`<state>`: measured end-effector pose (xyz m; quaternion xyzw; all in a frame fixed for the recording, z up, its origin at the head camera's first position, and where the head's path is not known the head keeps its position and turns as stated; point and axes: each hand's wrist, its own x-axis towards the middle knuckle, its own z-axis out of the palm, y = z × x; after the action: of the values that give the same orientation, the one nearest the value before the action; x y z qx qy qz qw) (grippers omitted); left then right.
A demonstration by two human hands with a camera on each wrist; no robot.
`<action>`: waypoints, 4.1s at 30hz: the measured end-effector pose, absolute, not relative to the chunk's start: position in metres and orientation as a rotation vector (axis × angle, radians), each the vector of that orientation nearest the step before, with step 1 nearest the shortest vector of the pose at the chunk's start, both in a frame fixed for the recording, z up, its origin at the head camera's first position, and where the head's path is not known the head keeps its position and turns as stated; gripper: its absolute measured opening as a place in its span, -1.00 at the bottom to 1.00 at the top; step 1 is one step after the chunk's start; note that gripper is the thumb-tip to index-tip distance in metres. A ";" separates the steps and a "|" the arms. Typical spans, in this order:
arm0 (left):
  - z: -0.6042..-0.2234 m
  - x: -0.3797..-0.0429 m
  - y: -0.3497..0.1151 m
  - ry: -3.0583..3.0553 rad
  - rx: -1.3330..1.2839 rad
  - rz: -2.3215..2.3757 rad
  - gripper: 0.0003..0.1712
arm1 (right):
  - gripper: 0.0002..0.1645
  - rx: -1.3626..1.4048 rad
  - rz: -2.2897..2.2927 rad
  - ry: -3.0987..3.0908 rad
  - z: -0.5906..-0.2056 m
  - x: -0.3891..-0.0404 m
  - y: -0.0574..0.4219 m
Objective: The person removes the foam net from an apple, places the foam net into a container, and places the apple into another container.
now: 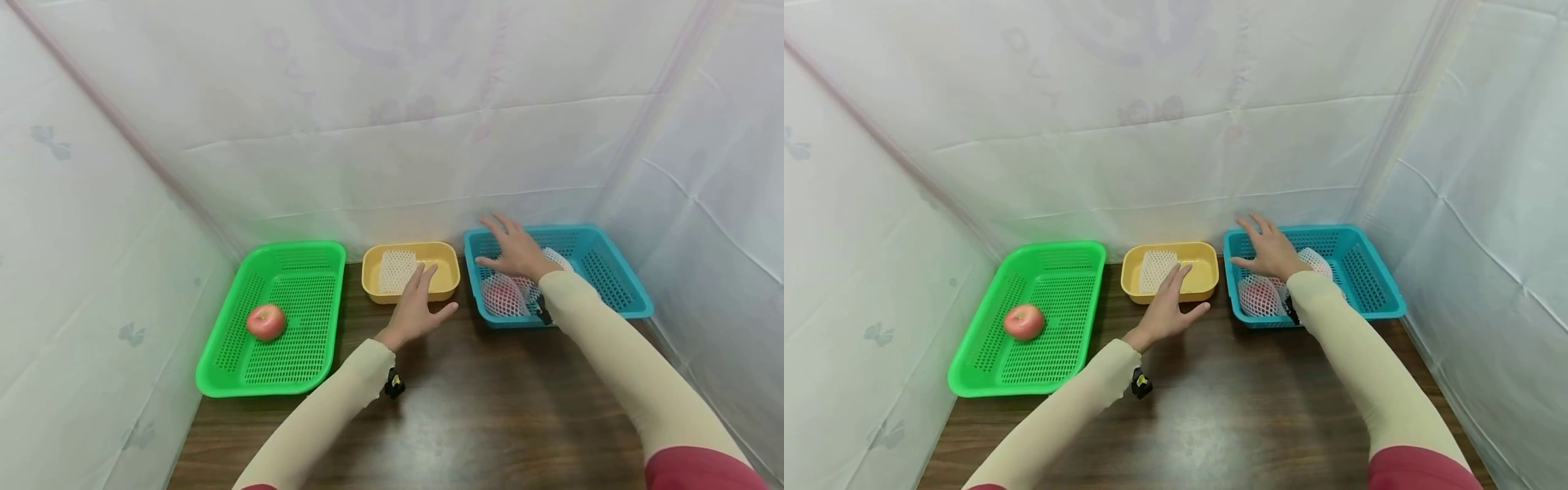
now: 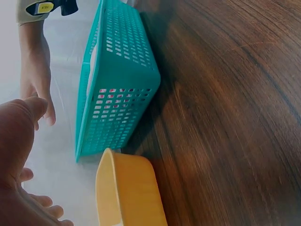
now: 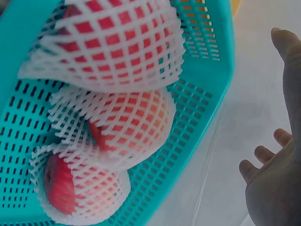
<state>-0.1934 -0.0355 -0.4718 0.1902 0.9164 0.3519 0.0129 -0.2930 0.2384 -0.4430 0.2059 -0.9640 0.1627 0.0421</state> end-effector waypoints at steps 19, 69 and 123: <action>-0.484 -0.191 0.008 2.774 0.686 1.054 0.03 | 0.13 0.598 0.515 -3.007 -0.449 -0.299 0.278; -0.503 -0.184 0.065 2.831 0.687 0.894 -0.20 | -0.03 0.312 0.625 -3.301 -0.466 -0.299 0.354; -0.507 -0.184 0.064 2.867 0.717 0.848 -0.19 | 0.29 0.054 0.797 -3.626 -0.478 -0.290 0.378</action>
<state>-0.1841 0.0638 -0.5066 0.2332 0.9319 0.2757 0.0336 -0.2903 0.3779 -0.4777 0.0140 -0.9371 0.2059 -0.2816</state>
